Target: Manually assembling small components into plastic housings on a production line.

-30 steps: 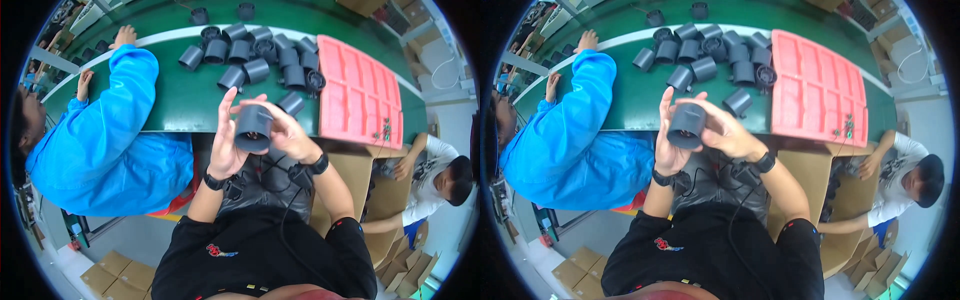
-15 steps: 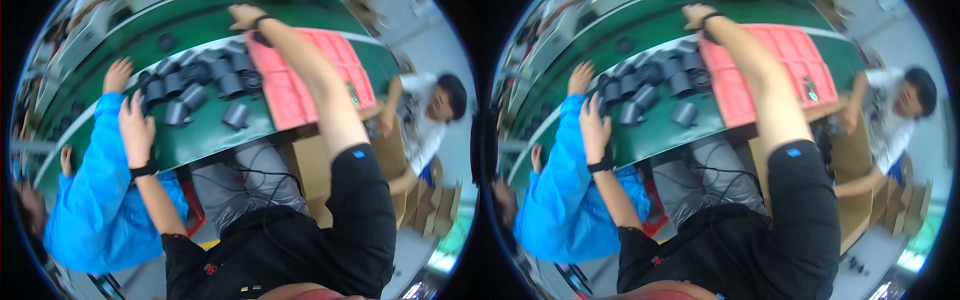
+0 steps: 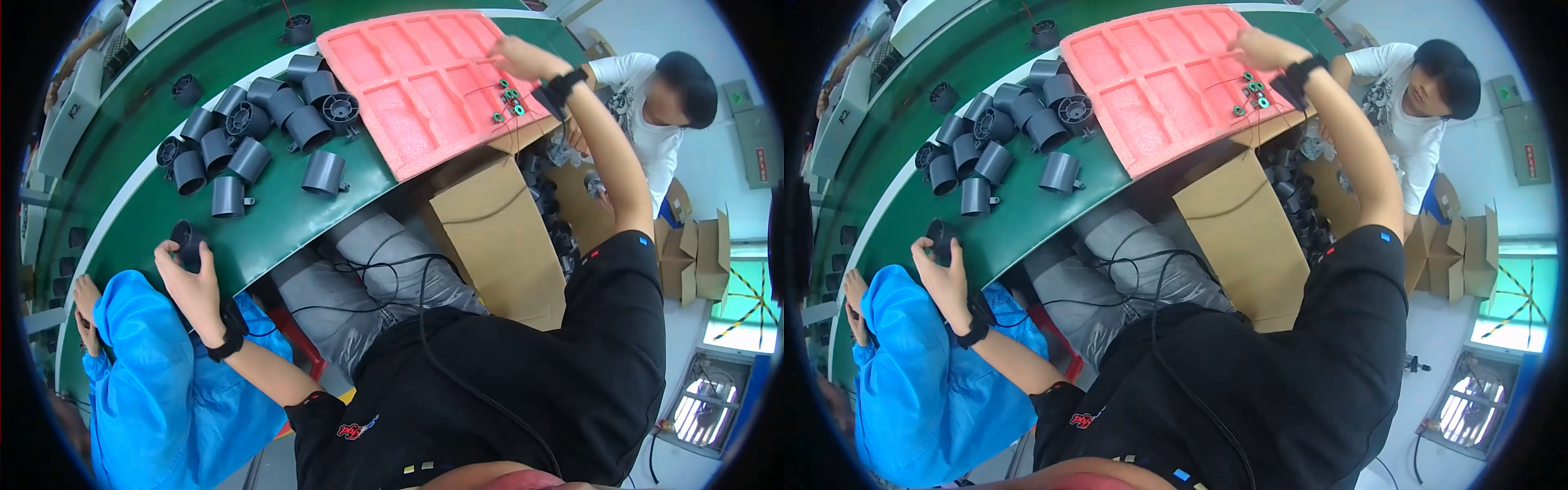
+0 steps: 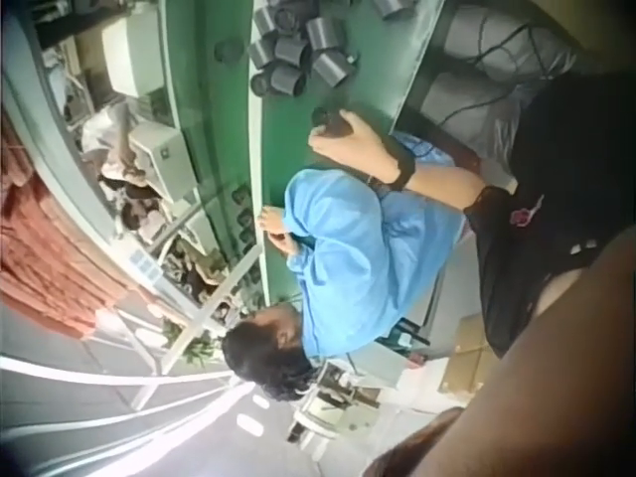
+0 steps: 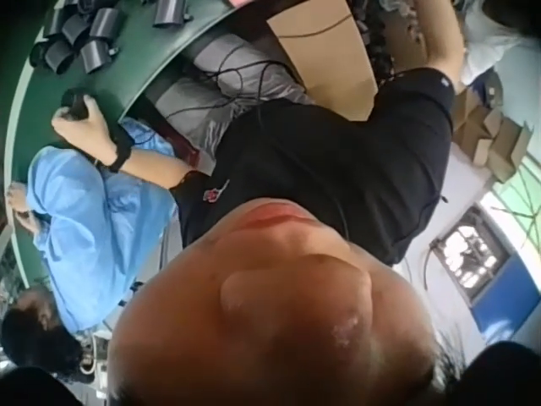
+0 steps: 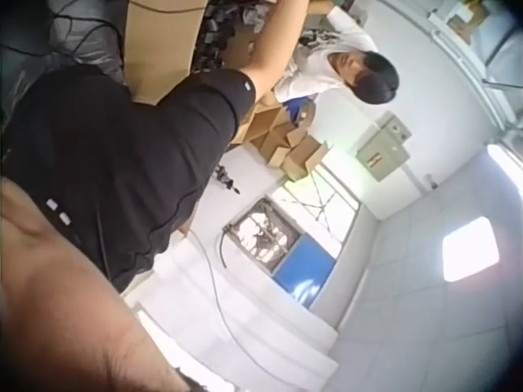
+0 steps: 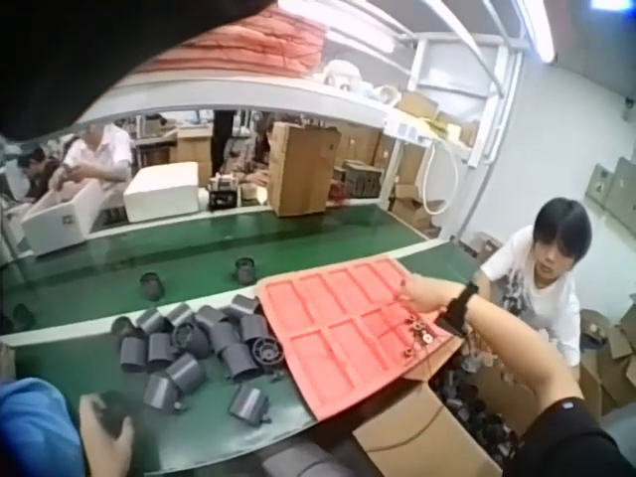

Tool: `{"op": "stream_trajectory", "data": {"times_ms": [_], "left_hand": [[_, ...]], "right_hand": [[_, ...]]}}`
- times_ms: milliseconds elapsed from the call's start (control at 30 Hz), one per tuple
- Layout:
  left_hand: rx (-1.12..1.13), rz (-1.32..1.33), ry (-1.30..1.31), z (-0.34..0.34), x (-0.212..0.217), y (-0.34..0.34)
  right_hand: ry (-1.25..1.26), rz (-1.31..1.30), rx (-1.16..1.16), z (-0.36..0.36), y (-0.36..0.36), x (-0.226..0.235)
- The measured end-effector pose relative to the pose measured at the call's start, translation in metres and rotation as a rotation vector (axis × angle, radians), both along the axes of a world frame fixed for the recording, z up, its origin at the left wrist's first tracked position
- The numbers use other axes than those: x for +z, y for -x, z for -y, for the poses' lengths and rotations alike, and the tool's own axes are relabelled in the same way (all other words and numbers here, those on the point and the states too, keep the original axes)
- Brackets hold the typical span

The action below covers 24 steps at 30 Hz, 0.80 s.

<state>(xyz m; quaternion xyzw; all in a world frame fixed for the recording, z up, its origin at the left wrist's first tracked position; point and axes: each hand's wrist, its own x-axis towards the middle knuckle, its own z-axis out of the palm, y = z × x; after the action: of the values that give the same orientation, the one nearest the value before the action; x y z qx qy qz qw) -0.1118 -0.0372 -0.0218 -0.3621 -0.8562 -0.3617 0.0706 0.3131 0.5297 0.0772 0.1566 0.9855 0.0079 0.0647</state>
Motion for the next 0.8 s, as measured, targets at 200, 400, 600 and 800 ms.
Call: {"op": "stream_trajectory", "data": {"times_ms": [200, 400, 600, 800], "left_hand": [[0.034, 0.052, -0.212, 0.000, -0.015, -0.034], [-0.015, -0.006, -0.288, -0.017, 0.001, -0.061], [-0.115, -0.055, -0.460, -0.021, 0.002, -0.090], [-0.149, 0.119, -0.569, -0.025, 0.010, -0.110]], "right_hand": [[0.152, -0.151, -0.086, 0.003, -0.040, -0.047], [0.599, -0.848, -0.514, 0.017, -0.046, -0.027], [1.410, -1.157, -0.344, 0.166, 0.081, 0.023], [1.205, -0.945, -0.073, 0.338, 0.148, 0.011]]}}
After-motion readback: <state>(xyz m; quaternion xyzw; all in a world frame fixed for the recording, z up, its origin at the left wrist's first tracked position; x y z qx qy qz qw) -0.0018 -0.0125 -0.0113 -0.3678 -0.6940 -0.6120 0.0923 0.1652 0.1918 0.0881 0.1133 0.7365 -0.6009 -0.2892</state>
